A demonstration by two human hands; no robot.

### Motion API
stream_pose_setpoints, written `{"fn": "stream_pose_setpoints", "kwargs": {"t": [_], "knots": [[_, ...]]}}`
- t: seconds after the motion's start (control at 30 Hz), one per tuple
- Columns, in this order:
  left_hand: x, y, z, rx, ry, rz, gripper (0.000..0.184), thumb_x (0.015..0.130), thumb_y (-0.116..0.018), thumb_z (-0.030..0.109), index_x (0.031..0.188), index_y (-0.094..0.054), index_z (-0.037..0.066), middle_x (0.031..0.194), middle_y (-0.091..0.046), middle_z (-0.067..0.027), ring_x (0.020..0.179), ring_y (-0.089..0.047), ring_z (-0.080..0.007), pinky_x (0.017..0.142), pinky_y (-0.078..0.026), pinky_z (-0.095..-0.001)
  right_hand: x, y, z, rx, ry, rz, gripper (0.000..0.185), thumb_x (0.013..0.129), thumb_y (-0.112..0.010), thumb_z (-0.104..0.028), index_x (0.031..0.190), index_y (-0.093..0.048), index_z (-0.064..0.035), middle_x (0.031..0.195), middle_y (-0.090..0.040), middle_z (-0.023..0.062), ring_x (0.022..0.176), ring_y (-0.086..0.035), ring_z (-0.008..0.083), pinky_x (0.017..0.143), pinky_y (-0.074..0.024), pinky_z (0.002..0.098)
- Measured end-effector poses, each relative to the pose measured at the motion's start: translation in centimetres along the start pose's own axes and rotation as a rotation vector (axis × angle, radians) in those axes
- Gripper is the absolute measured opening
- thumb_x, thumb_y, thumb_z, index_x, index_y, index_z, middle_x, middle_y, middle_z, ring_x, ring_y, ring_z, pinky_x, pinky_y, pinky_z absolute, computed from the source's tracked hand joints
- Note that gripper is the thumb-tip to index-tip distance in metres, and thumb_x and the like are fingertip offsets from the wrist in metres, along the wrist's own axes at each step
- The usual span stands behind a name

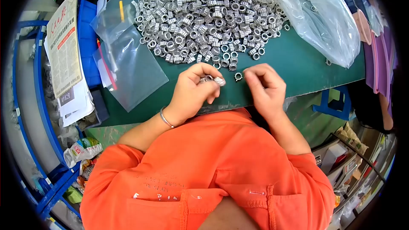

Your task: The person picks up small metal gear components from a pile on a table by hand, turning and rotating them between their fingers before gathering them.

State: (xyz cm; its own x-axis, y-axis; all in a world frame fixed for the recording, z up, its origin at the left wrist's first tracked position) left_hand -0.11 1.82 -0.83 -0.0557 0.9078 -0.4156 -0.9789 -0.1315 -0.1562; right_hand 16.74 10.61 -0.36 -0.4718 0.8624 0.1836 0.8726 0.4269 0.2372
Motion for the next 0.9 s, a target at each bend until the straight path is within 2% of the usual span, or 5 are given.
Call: {"fn": "stream_pose_setpoints", "kwargs": {"t": [0.07,0.23,0.43,0.63,0.9], "knots": [[0.2,0.3,-0.3,-0.548,-0.043,-0.014,0.019,0.080,-0.053,0.008,0.098,-0.051,0.002,0.093,-0.057,-0.0125,0.071,-0.053,-0.0138,0.046,-0.041,-0.0218,0.4,1.1,0.4,-0.139,-0.058,0.041,0.006,0.079,-0.067,-0.004,0.081,-0.063,0.0002,0.077,-0.061,0.0078,0.061,-0.054,0.0139,0.054,-0.0433,0.0244],[0.0,0.0,1.1,-0.756,0.034,-0.035,0.010,0.081,-0.051,0.001,0.091,-0.052,0.003,0.080,-0.055,-0.0074,0.061,-0.046,-0.0099,0.043,-0.035,-0.0183,0.0,-0.1,-0.8,-0.561,0.075,-0.148,0.016,0.075,-0.070,-0.016,0.085,-0.063,-0.0063,0.081,-0.059,0.0059,0.069,-0.060,0.0250,0.058,-0.0486,0.0341],[0.4,-0.9,0.6,0.183,-0.325,0.081,0.017,0.079,-0.066,0.001,0.093,-0.057,0.001,0.081,-0.056,0.0010,0.069,-0.050,-0.0034,0.057,-0.041,-0.0183,0.2,-0.3,-0.7,-0.320,-0.004,-0.200,0.013,0.077,-0.067,-0.004,0.089,-0.063,-0.0031,0.083,-0.061,0.0077,0.071,-0.061,0.0216,0.061,-0.0489,0.0298],[0.2,-0.9,0.9,0.370,-0.304,0.094,0.018,0.075,-0.071,0.003,0.089,-0.059,0.003,0.084,-0.058,-0.0020,0.073,-0.053,-0.0067,0.065,-0.043,-0.0209,-0.9,-1.9,-0.1,0.507,-0.392,-0.188,0.014,0.084,-0.061,0.000,0.097,-0.063,0.0021,0.087,-0.065,0.0051,0.077,-0.060,0.0110,0.069,-0.0481,0.0224],[0.0,-0.5,1.4,0.357,-0.523,0.190,0.015,0.073,-0.068,0.000,0.086,-0.060,0.002,0.086,-0.059,-0.0067,0.072,-0.055,-0.0123,0.065,-0.045,-0.0239,-0.3,-1.6,-0.6,0.287,-0.238,-0.096,0.021,0.079,-0.067,-0.001,0.100,-0.064,-0.0008,0.081,-0.063,0.0003,0.058,-0.044,0.0009,0.051,-0.0362,0.0169]]}}
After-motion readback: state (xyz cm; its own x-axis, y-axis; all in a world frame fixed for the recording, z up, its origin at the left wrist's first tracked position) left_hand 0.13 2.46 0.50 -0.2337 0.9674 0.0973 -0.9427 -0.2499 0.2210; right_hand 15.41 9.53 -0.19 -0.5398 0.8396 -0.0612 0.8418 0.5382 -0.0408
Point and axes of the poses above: each hand's wrist, its own x-axis towards the middle knuckle, its own y-axis out of the back of the hand, z = x × y, the point moved 2 cm from there along x, towards the middle knuckle
